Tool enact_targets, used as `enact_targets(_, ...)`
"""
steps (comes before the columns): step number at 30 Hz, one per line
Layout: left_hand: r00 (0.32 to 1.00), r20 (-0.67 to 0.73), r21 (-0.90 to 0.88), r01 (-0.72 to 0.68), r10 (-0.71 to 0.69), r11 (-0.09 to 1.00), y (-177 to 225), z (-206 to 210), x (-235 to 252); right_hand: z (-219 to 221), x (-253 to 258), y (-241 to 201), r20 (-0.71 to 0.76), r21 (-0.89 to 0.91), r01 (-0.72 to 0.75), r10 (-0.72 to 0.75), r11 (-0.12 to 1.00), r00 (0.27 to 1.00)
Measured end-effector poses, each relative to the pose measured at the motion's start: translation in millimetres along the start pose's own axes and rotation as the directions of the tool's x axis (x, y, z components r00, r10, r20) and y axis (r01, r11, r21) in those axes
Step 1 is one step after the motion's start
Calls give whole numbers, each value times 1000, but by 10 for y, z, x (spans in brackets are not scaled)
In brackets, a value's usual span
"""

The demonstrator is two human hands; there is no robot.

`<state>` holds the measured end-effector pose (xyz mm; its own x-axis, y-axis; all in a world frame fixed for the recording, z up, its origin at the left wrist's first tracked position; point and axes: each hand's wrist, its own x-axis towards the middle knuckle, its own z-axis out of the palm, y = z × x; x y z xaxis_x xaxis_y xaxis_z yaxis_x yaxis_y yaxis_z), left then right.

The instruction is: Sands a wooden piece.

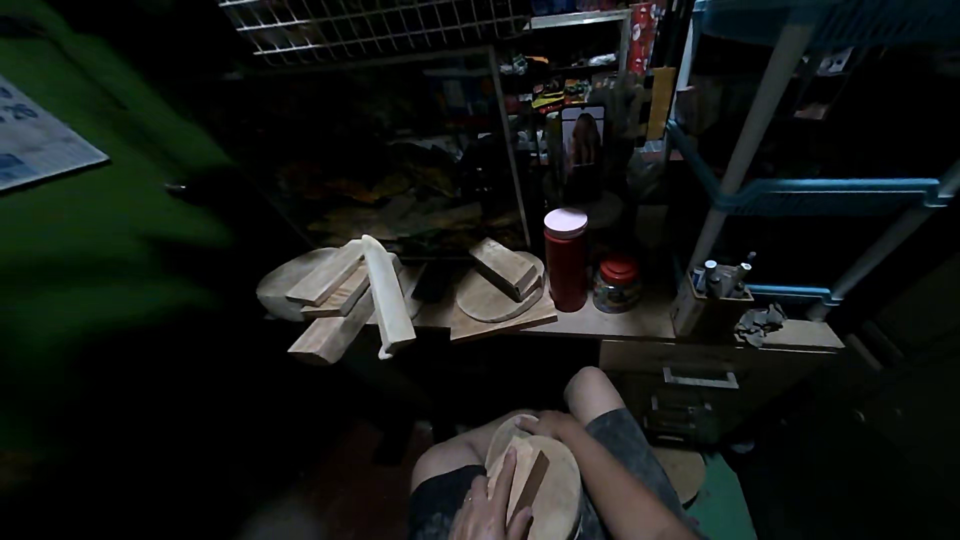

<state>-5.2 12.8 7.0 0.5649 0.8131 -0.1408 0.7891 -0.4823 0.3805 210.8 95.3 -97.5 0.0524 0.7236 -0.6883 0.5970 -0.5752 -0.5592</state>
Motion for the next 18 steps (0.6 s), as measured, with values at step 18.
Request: enact_targets(18, 994, 71, 84, 74, -80, 994, 311, -56, 743, 173, -262, 474, -416, -205, 806, -795, 555, 441)
